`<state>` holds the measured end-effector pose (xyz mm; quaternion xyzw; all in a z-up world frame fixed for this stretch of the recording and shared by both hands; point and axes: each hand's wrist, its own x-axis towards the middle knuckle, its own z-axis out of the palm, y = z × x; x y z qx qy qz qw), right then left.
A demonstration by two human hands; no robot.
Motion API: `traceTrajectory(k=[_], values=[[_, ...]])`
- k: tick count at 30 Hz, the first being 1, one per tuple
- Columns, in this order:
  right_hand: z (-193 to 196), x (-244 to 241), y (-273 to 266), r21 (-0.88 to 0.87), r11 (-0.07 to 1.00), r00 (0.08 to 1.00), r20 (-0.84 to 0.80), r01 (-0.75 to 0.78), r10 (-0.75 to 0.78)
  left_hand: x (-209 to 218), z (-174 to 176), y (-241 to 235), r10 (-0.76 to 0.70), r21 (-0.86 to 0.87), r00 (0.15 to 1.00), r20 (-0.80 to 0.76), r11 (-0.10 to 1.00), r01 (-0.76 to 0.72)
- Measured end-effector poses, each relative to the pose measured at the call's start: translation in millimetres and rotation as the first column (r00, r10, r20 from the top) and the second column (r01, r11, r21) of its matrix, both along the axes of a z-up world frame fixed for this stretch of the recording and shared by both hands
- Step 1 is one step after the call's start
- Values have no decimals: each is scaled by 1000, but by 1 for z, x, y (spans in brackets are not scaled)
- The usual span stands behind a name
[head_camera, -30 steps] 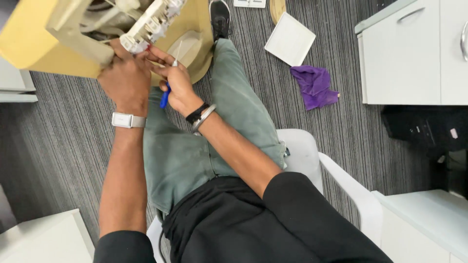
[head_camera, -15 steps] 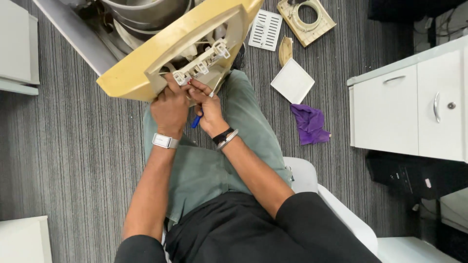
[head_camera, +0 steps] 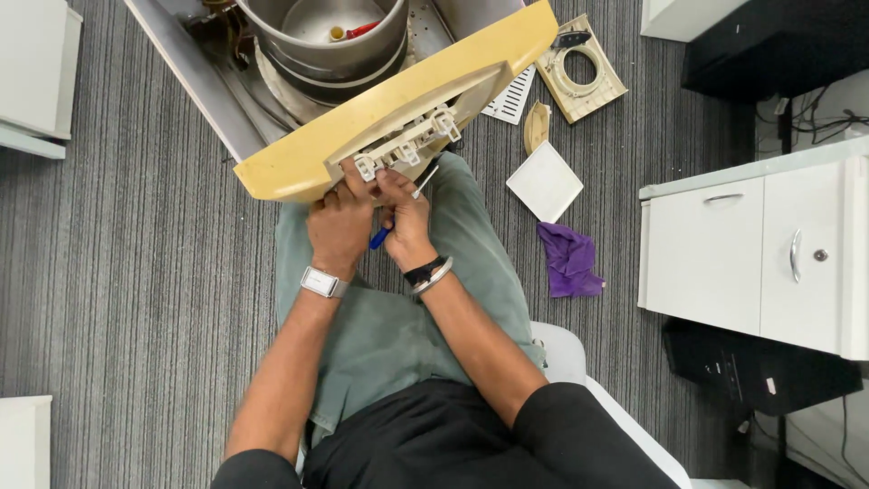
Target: The recorder is repairing the internal wiring and components of a top-loading water dispenser.
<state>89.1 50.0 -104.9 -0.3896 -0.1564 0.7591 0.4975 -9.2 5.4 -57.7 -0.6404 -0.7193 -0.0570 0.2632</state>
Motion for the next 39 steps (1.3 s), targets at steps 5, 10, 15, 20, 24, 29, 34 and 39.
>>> traceTrajectory(k=[5,10,15,20,24,29,34,39], values=[[1,2,0,4,1000,1000,-1,-1,1,4,24,-17,-58,-24,997,42,998,59],[17,5,0,-36,999,999,21,-24,25,16,-19,-48,-282,348,906,316,923,166],[-2,4,5,-19,999,998,32,45,-44,17,-77,-46,-210,-112,-954,214,965,-237],[5,6,2,-92,995,995,93,31,-23,28,-32,-30,-144,-143,-833,534,956,-256],[-7,7,7,-59,998,997,77,0,5,25,-40,-15,-170,-35,-623,764,952,-303],[1,9,8,-87,996,999,15,-30,32,25,-42,-4,-207,-122,-750,628,926,-357],[3,11,11,-58,997,997,53,-60,63,27,-37,1,-271,-26,-615,741,903,-429],[17,16,11,-2,1000,983,184,-19,19,29,-36,1,-332,27,-587,739,884,-466]])
